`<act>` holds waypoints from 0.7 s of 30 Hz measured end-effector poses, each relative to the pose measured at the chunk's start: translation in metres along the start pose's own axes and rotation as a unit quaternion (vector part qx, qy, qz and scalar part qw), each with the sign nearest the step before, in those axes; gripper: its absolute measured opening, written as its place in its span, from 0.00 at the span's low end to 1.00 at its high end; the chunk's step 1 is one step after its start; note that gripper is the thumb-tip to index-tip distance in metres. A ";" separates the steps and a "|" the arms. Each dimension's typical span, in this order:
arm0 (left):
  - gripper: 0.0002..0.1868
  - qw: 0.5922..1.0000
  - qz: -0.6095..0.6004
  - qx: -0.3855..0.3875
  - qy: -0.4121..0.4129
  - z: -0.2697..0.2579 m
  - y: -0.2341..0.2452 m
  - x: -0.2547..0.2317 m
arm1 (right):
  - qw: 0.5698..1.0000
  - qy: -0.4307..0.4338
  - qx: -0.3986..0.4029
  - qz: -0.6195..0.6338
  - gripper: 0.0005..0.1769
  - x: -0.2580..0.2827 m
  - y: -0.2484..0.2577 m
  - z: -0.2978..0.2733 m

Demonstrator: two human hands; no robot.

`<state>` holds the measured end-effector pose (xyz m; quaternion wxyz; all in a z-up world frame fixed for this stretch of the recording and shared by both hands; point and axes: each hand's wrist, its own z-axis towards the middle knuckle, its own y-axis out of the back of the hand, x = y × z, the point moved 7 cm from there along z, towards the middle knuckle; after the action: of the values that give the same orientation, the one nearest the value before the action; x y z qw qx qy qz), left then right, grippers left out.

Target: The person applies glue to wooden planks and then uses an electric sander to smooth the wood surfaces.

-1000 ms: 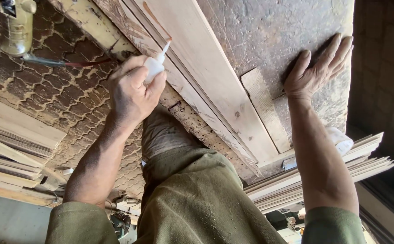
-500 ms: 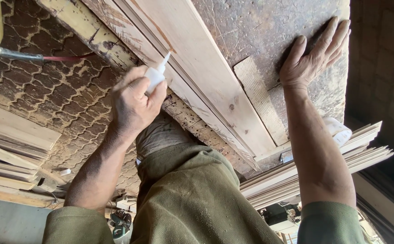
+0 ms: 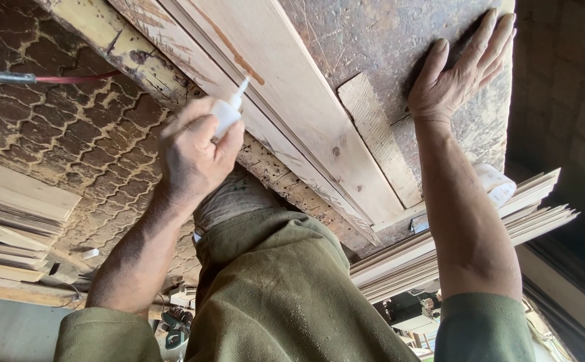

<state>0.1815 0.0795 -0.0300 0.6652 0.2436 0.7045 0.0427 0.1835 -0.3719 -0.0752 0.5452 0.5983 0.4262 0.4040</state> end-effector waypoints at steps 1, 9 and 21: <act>0.19 1.000 0.023 -0.002 0.015 0.004 0.006 -0.002 | 1.000 0.003 -0.004 -0.003 0.40 -0.002 -0.001 0.000; 0.17 0.999 0.025 0.040 -0.019 -0.013 -0.024 -0.001 | 1.000 0.004 -0.003 -0.006 0.39 0.007 0.006 0.001; 0.14 0.999 0.031 0.038 -0.005 -0.009 -0.019 -0.005 | 1.000 -0.010 -0.002 0.000 0.39 0.000 0.001 -0.004</act>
<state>0.1672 0.0636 -0.0321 0.6569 0.2908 0.6948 0.0350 0.1800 -0.3704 -0.0737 0.5507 0.6014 0.4194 0.3989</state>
